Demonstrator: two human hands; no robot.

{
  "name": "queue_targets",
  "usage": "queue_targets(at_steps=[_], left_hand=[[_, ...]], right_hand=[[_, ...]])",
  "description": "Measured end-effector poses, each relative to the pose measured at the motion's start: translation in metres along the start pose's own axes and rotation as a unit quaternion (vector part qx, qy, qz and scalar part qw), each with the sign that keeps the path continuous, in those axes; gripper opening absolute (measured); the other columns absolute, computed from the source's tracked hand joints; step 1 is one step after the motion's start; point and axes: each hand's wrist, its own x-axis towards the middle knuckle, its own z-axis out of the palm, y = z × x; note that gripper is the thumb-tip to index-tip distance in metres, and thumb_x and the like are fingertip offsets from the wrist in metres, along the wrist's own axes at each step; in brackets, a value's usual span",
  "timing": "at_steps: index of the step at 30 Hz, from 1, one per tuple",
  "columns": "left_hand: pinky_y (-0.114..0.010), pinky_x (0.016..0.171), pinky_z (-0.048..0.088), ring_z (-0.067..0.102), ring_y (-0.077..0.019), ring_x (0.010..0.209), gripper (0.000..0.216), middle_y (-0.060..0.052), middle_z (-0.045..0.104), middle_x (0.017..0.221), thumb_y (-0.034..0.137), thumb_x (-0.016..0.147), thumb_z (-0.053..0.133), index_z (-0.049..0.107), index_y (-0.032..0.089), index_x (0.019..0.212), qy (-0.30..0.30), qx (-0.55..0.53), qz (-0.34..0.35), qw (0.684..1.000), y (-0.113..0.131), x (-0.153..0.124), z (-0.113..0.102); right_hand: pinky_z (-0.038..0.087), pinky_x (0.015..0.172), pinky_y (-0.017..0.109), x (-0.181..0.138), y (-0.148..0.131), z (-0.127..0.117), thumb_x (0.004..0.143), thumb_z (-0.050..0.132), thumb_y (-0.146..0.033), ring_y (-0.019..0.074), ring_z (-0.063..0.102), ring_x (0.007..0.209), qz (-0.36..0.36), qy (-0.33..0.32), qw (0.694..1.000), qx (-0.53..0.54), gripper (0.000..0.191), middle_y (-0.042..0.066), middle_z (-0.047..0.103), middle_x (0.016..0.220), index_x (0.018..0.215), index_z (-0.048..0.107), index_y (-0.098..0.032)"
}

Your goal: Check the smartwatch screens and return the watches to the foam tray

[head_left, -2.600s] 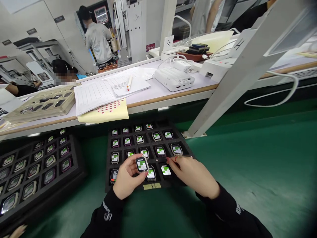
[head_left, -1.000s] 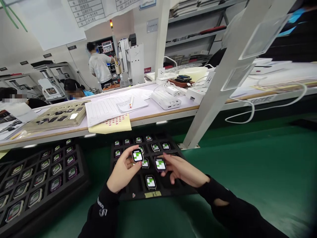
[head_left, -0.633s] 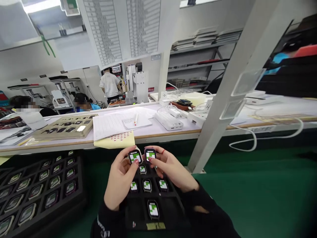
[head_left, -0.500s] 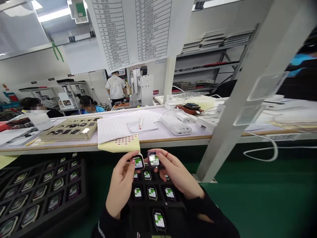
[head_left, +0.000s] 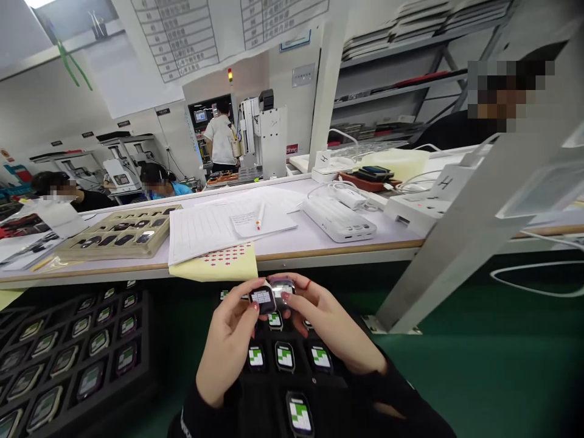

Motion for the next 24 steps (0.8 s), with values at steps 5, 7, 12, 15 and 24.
queue_targets(at_steps=[5,7,12,15,24], left_hand=[[-0.022,0.066,0.051,0.052,-0.0106,0.064,0.035,-0.003,0.064,0.092,0.042,0.089,0.058,0.065,0.029,0.121,0.01,0.007,-0.009,1.0,-0.0028,0.0017,-0.0002],[-0.022,0.065,0.052,0.051,-0.0101,0.063,0.035,-0.004,0.065,0.095,0.043,0.088,0.058,0.066,0.029,0.119,0.018,0.012,-0.009,1.0,-0.0044,0.0026,0.0002],[-0.021,0.063,0.051,0.045,-0.0079,0.058,0.033,-0.003,0.065,0.102,0.043,0.088,0.058,0.067,0.029,0.116,0.02,0.02,-0.001,1.0,-0.0061,0.0041,0.0001],[-0.021,0.063,0.05,0.046,-0.0087,0.059,0.034,-0.003,0.064,0.097,0.043,0.09,0.055,0.066,0.028,0.118,0.019,0.024,0.0,1.0,-0.0052,0.0033,-0.0012],[-0.021,0.065,0.051,0.055,-0.0113,0.069,0.034,-0.004,0.065,0.104,0.045,0.087,0.06,0.066,0.027,0.116,0.027,-0.003,-0.004,1.0,-0.0042,0.0043,-0.001]], right_hand=[[0.034,0.037,0.017,0.0023,0.0027,-0.0012,0.077,0.07,-0.049,0.012,0.048,0.055,0.003,0.004,1.0,-0.01,0.049,0.002,0.057,0.075,0.113,0.062,-0.017],[0.033,0.036,0.018,0.0026,0.0028,-0.0015,0.076,0.071,-0.052,0.0116,0.046,0.053,0.003,0.006,1.0,-0.016,0.05,0.001,0.056,0.073,0.112,0.062,-0.017],[0.028,0.036,0.018,0.0025,0.0031,-0.0019,0.077,0.071,-0.055,0.0087,0.04,0.046,-0.002,0.019,0.999,-0.031,0.049,-0.001,0.054,0.065,0.108,0.064,-0.017],[0.029,0.037,0.018,0.002,0.0033,-0.0026,0.079,0.069,-0.053,0.0095,0.042,0.048,0.003,0.016,1.0,-0.022,0.047,-0.001,0.054,0.066,0.109,0.064,-0.017],[0.038,0.04,0.02,0.0002,-0.0015,-0.0024,0.08,0.068,-0.045,0.0082,0.044,0.047,-0.009,-0.003,1.0,0.008,0.045,0.002,0.06,0.08,0.114,0.062,-0.018]])
